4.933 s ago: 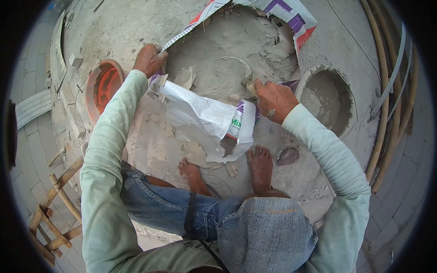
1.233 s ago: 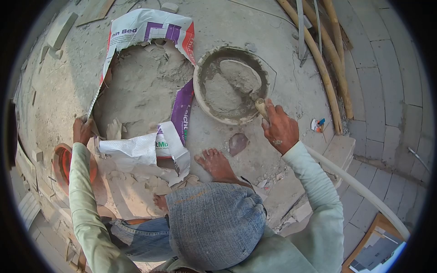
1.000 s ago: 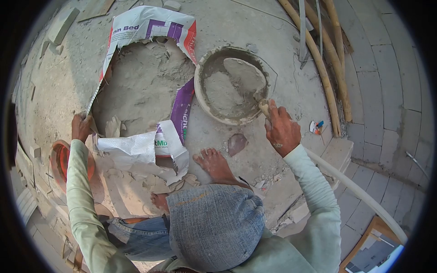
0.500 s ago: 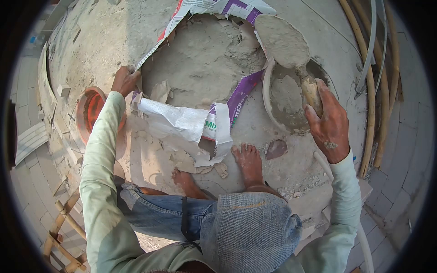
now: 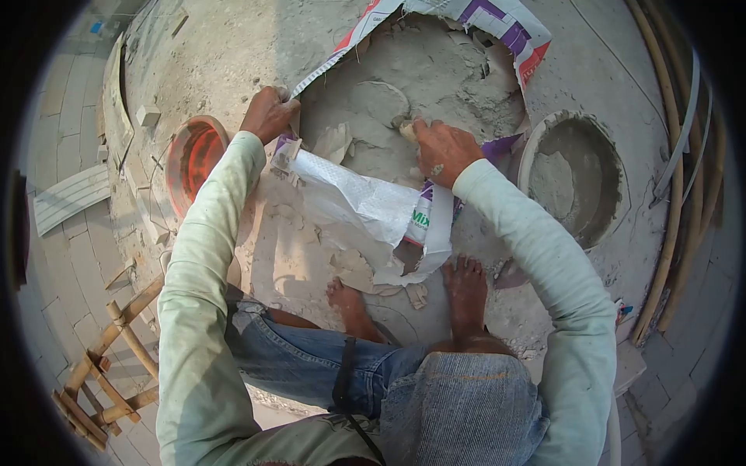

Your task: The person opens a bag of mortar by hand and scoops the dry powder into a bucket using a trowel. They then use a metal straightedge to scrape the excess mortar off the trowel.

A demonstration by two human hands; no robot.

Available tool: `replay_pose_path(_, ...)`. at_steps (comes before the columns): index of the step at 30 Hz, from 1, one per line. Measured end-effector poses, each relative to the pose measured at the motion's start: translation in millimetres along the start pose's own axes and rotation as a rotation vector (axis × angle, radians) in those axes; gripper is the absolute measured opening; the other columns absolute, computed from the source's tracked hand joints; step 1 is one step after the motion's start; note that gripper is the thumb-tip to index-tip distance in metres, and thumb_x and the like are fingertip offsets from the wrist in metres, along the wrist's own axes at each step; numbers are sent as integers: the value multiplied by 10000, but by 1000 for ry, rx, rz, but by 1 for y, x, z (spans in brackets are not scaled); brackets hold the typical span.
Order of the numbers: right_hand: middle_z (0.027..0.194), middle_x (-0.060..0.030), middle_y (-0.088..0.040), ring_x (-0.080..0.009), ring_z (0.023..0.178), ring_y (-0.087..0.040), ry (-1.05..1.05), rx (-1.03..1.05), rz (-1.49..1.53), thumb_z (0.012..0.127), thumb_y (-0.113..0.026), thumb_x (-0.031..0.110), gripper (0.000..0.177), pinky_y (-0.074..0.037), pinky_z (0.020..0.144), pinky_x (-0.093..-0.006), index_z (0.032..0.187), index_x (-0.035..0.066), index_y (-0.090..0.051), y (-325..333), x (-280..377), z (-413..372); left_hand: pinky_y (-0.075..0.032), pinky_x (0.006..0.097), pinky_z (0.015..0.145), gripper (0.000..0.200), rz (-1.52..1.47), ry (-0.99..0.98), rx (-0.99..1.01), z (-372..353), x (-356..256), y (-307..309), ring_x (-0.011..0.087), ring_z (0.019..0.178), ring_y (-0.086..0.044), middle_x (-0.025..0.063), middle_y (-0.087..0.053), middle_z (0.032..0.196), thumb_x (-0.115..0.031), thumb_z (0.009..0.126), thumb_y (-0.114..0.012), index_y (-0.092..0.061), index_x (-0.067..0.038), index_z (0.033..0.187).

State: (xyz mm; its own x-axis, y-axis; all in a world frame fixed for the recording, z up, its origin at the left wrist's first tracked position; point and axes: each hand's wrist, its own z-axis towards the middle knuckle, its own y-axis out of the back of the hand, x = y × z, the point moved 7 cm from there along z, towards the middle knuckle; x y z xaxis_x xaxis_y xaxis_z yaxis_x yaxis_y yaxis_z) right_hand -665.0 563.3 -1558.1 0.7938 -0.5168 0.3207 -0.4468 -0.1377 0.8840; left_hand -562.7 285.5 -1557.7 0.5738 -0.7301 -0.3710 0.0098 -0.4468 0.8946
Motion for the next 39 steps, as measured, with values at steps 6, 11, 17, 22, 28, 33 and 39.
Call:
replay_pose_path(6,1021,-202,-601,-373,969,-584,122,81,156,807,-633,200,568,-477,833,-449,1305,21,-426,-10,-7,5,-494,380,601,256,-51,18,32,-1,-1,1,274,584,-636,205,-614,640,-203,765,-586,-635,48,761)
replay_pose_path(11,891,-172,-613,-360,877,-618,206,-4,111,773,-661,204,460,-503,754,-453,1163,49,-473,-4,-4,-2,-482,378,589,246,-50,-10,2,-6,-5,5,269,566,-612,199,-594,621,-197,761,-582,-627,44,752)
replay_pose_path(17,872,-168,-607,-356,847,-628,195,-2,29,764,-678,194,499,-508,739,-448,1188,34,-470,21,2,-23,-469,384,594,246,-79,-18,14,-3,-1,4,279,571,-594,214,-569,615,-200,758,-584,-619,44,751)
replay_pose_path(22,875,-188,-608,-353,811,-650,79,-165,-151,781,-635,125,494,-532,683,-435,1223,-8,-460,51,8,-12,-469,377,585,247,-84,-26,6,-6,-6,7,266,559,-590,200,-566,603,-202,762,-589,-615,43,743)
replay_pose_path(28,877,-217,-615,-359,740,-665,146,-194,-392,793,-565,42,418,-544,638,-422,1188,-69,-489,42,3,-1,-504,434,699,270,-94,37,76,-7,-9,8,395,719,-643,257,-634,731,-232,756,-608,-680,28,781)
replay_pose_path(33,858,-231,-620,-372,738,-662,157,-69,-329,776,-552,18,425,-536,639,-432,1181,-94,-494,43,3,-25,-477,371,580,258,-99,10,24,-7,-5,6,253,548,-598,180,-578,588,-203,772,-584,-620,49,726)
replay_pose_path(39,864,-231,-613,-382,748,-646,166,41,-188,754,-577,48,452,-524,656,-441,1180,-73,-487,29,-6,-47,-476,373,580,261,-80,2,45,-4,-6,5,259,547,-597,184,-583,593,-205,772,-582,-635,49,746)
